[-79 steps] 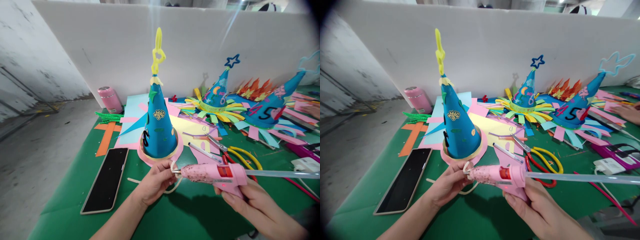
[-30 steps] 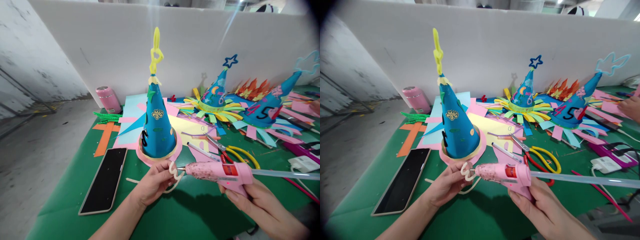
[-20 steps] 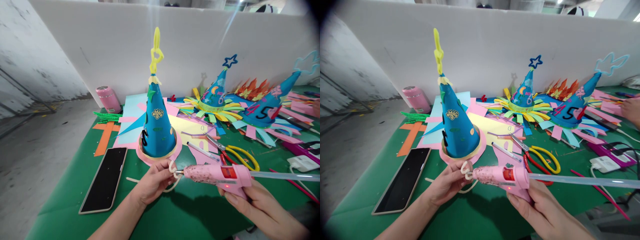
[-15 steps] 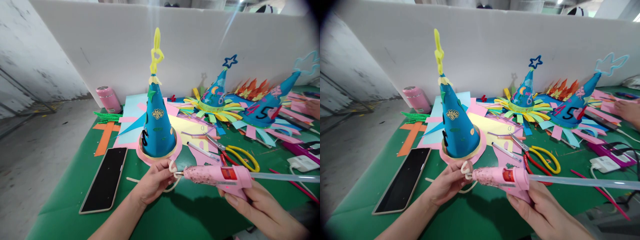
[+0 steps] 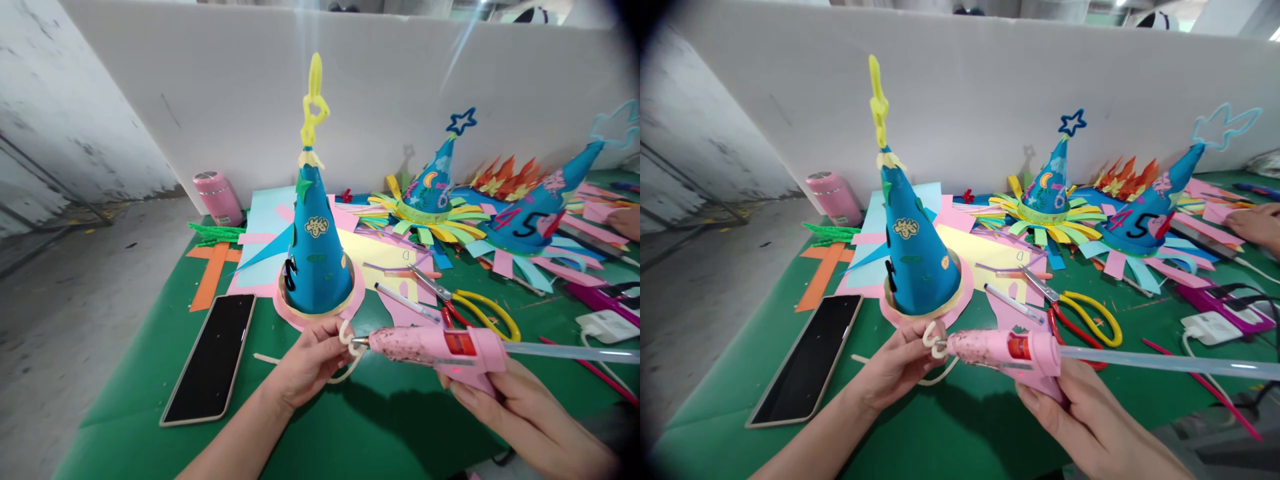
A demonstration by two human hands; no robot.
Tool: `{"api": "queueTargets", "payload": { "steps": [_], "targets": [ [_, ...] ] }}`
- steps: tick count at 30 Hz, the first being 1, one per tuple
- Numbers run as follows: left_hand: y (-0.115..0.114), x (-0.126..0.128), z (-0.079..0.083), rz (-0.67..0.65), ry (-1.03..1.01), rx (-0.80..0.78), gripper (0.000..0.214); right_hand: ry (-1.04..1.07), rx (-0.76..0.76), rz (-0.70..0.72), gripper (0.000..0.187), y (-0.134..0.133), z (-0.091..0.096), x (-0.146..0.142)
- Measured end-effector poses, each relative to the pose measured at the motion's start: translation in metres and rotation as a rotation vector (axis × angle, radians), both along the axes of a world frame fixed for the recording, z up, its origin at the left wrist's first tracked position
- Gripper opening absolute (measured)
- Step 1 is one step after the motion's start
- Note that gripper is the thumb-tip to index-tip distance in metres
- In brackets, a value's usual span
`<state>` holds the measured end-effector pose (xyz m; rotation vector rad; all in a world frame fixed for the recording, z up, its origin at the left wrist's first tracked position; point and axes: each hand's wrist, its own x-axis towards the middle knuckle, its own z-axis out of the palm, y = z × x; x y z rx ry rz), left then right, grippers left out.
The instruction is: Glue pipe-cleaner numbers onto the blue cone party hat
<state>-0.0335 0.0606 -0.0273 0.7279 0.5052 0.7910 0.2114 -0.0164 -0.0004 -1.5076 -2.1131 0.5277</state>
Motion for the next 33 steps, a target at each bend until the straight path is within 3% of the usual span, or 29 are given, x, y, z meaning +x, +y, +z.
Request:
{"api": "queueTargets", "payload": {
  "steps": [16,22,28,33],
  "targets": [
    [0.003,0.0,-0.001,0.002,0.002,0.015,0.019,0.07,-0.069,-0.019,0.023,-0.008,-0.002,0.001],
    [0.003,0.0,0.001,0.018,-0.02,0.013,0.019,0.13,-0.034,-0.157,0.023,-0.012,-0.009,-0.004],
    [0.003,-0.001,-0.001,0.008,-0.016,0.008,0.02,0.097,-0.057,-0.107,0.023,-0.01,-0.011,0.005],
    [0.003,-0.002,-0.002,0.007,-0.021,0.013,0.02,0.111,-0.036,-0.209,0.025,-0.012,-0.009,0.002]
  ]
}}
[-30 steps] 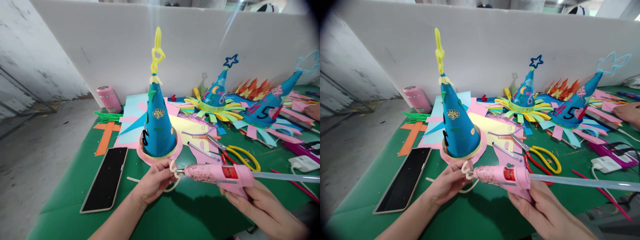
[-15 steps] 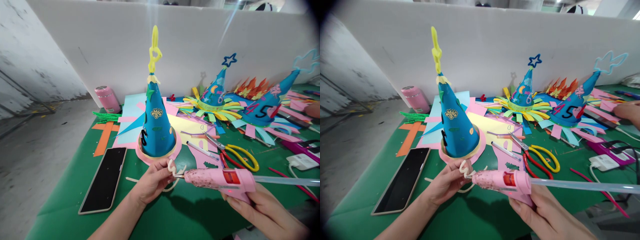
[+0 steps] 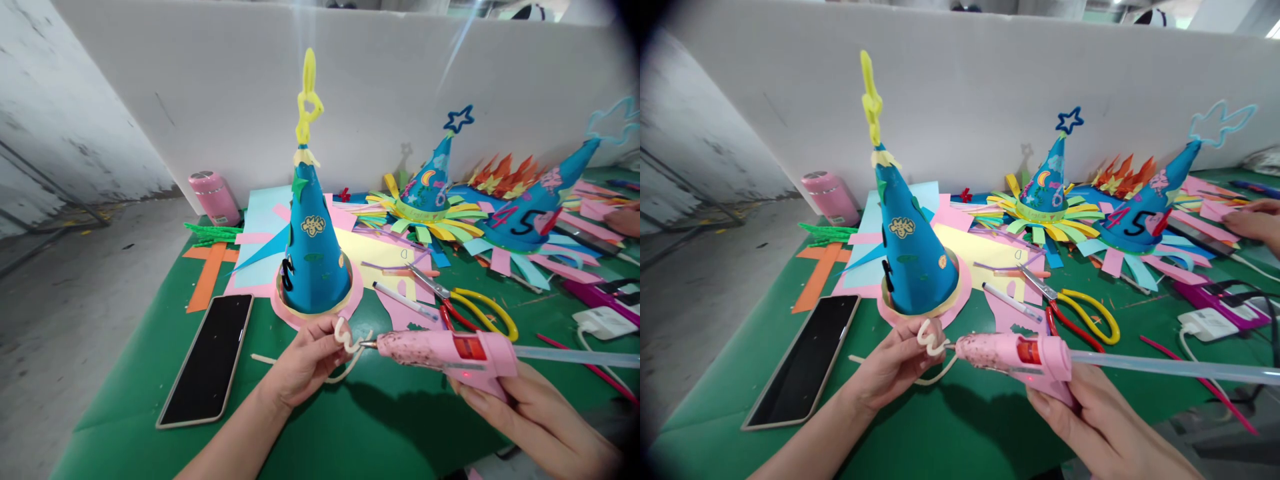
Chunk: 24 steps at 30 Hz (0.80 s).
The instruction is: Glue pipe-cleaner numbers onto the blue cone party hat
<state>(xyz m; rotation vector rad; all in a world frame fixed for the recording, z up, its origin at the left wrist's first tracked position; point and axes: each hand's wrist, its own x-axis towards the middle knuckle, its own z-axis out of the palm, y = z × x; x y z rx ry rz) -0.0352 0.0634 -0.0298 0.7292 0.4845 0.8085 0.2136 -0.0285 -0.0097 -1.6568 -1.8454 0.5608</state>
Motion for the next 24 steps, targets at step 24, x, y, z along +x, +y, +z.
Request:
{"api": "queueTargets", "payload": {
  "steps": [24],
  "targets": [
    [0.001,0.001,0.002,-0.004,0.008,0.016,0.017,-0.102,-0.01,0.242,0.028,0.002,-0.004,0.012]
  ]
}}
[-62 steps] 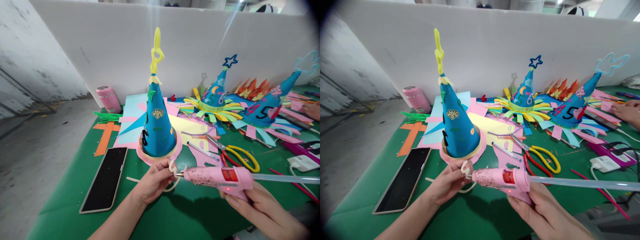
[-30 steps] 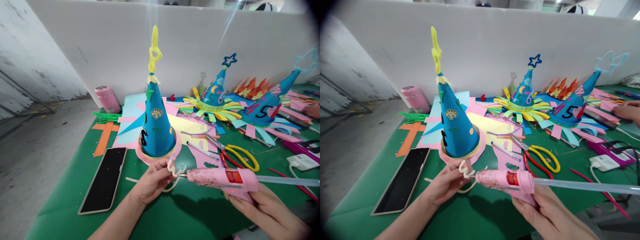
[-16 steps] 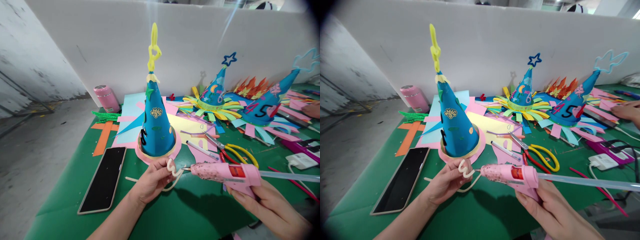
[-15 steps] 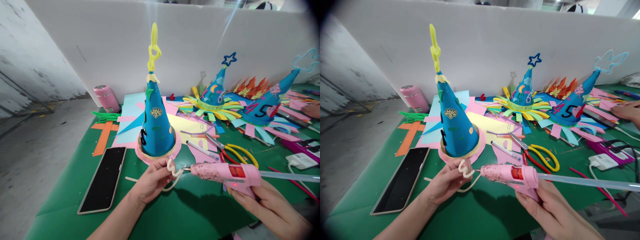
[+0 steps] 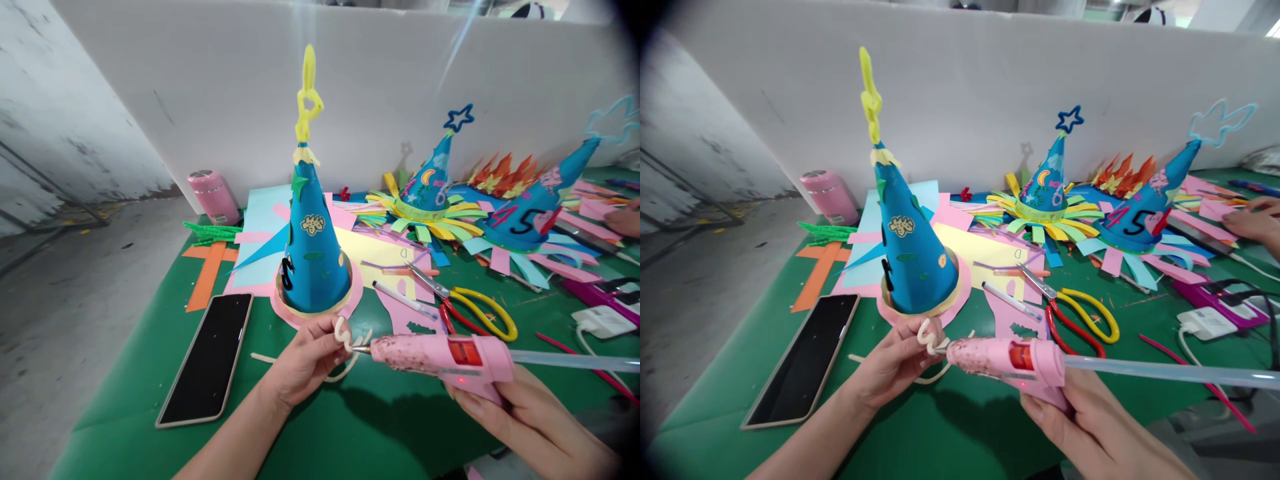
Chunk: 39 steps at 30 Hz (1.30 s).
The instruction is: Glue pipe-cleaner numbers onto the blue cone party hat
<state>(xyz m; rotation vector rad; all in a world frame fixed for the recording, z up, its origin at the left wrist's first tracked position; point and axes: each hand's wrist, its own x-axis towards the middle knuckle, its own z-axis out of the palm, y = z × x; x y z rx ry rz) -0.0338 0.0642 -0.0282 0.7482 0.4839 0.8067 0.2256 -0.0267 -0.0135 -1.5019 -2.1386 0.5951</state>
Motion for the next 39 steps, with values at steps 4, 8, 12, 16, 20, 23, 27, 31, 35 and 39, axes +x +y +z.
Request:
{"api": "queueTargets", "payload": {
  "steps": [4,8,12,16,20,23,27,31,35,39],
  "targets": [
    [0.0,-0.001,-0.001,0.0,-0.016,-0.01,0.015,0.007,0.026,-0.031,0.025,0.001,-0.004,0.006],
    [0.0,-0.002,-0.001,-0.005,-0.017,-0.005,0.016,0.015,0.036,-0.048,0.027,0.002,-0.002,0.005],
    [0.0,-0.003,-0.002,0.006,-0.017,-0.005,0.016,0.035,0.089,-0.041,0.03,0.003,0.0,0.002],
    [0.0,-0.002,-0.002,0.001,-0.016,-0.004,0.016,0.023,0.081,-0.06,0.028,0.001,-0.001,0.001],
    [0.0,-0.001,-0.001,-0.004,-0.01,-0.016,0.015,-0.029,0.014,-0.032,0.029,-0.003,-0.001,-0.001],
    [0.0,0.0,0.0,0.003,-0.009,-0.022,0.016,-0.047,-0.006,-0.022,0.03,-0.004,0.0,-0.004],
    [0.0,0.0,0.0,0.001,-0.015,-0.012,0.017,-0.053,0.019,-0.015,0.028,-0.003,-0.001,-0.002],
    [0.0,0.0,0.0,-0.007,-0.028,-0.005,0.016,-0.033,0.079,-0.015,0.028,0.001,0.0,0.002],
    [0.0,0.0,0.0,-0.004,-0.027,-0.003,0.016,-0.019,0.102,-0.04,0.03,0.001,0.001,0.003],
    [0.0,0.0,-0.002,0.0,-0.041,0.009,0.015,-0.037,0.123,-0.046,0.027,0.0,0.001,0.003]
  ]
}}
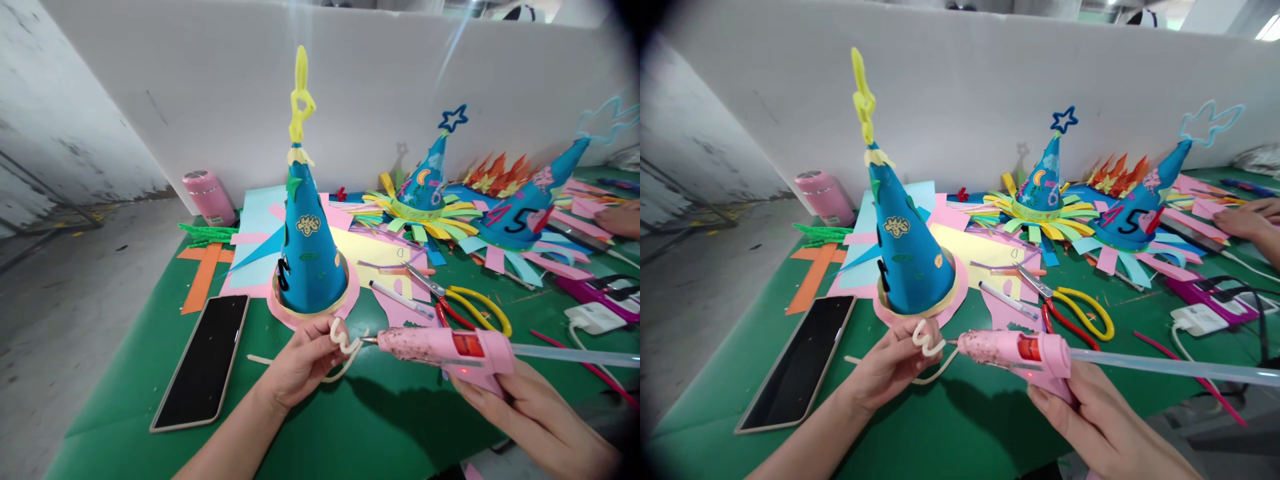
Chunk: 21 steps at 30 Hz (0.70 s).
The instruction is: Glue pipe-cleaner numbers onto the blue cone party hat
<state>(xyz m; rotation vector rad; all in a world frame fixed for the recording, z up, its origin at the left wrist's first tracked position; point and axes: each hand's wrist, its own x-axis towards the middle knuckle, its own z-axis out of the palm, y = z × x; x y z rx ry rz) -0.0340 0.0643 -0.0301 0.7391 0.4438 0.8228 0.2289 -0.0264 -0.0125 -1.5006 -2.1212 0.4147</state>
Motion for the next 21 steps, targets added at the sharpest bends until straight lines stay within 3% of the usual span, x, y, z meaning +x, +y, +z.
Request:
{"api": "queueTargets", "payload": {
  "steps": [9,13,17,21],
  "targets": [
    [-0.002,0.0,0.003,-0.005,0.006,-0.011,0.015,0.073,-0.073,-0.005,0.027,0.003,0.005,-0.006],
    [-0.002,0.001,0.003,-0.001,0.034,-0.021,0.015,0.218,-0.256,-0.05,0.023,0.002,0.007,-0.013],
    [-0.002,0.001,0.001,0.004,0.079,-0.014,0.016,0.472,-0.313,-0.166,0.024,0.006,0.009,-0.013],
    [-0.001,0.002,0.0,0.021,0.099,-0.011,0.015,0.655,-0.198,-0.425,0.018,0.021,0.011,0.01]
  ]
}}
